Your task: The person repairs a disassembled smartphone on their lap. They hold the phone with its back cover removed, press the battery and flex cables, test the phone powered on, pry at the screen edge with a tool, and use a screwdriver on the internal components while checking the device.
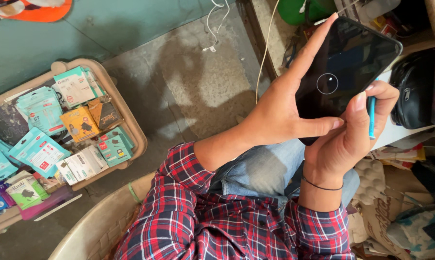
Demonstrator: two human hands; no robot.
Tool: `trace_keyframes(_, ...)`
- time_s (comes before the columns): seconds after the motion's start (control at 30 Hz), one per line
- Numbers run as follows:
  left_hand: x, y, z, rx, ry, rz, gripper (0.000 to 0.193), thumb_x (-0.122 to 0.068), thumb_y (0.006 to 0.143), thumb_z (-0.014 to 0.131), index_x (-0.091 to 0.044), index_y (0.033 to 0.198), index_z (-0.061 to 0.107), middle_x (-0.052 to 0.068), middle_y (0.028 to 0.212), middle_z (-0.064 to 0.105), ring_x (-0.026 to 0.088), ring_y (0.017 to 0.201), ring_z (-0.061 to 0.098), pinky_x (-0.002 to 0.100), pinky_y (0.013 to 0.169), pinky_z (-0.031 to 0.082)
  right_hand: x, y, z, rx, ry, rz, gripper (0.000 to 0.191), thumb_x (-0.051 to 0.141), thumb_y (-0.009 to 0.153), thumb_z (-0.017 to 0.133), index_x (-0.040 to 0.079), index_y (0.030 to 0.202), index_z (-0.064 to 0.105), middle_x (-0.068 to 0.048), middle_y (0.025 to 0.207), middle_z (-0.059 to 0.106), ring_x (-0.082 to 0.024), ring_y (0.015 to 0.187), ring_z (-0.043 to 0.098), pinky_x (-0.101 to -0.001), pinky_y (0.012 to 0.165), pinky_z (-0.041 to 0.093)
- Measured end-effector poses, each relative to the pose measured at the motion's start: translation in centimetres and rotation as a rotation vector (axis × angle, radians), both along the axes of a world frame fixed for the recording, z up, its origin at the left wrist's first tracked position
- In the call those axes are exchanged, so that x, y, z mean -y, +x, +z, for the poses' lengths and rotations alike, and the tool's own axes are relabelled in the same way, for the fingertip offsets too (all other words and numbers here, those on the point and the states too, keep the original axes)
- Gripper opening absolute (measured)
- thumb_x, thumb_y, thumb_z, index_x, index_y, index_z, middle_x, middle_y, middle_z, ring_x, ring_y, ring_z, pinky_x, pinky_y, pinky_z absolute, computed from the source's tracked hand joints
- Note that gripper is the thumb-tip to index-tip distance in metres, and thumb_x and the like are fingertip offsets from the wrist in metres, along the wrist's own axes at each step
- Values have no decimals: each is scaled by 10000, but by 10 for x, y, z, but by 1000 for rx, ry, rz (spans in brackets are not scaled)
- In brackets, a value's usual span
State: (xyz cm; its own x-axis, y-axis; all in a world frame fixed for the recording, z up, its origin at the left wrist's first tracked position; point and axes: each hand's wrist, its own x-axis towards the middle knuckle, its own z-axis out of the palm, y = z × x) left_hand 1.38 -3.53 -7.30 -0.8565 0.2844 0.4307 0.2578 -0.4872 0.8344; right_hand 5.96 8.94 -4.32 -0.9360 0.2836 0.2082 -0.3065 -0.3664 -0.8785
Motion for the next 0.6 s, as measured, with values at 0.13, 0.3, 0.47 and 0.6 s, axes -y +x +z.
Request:
trace_keyframes(0.13,0,0,0,5,2,-5,1138,-123,897,894,-146,1675,64,15,1697,99,143,1588,131,278,1341,153,0,0,0,-1,3,-1,144,104,1127,644,88,1172,508,-68,1207,605,-150,1116,561,-267,1057,442)
trace_keyframes(0.3,0,0,1,4,2,-6,1139,-122,897,894,-146,1675,63,15,1699,93,143,1590,123,279,1344,149,0,0,0,-3,1,-4,145,101,1131,645,84,1174,508,-67,1203,603,-149,1112,558,-266,1055,441)
trace_keyframes(0.47,1,0,1,-6,-11,9,1141,-123,891,896,-147,1672,65,15,1697,91,142,1592,110,281,1345,143,0,0,-1,-3,0,-8,140,98,1122,641,84,1167,509,-63,1187,603,-144,1100,559,-261,1043,442)
trace_keyframes(0.6,1,0,2,0,-9,10,1143,-124,886,896,-143,1671,66,22,1698,98,145,1590,121,280,1342,151,0,-1,-1,-1,-7,-7,139,90,1134,641,79,1169,507,-50,1143,582,-140,1087,554,-256,1034,440)
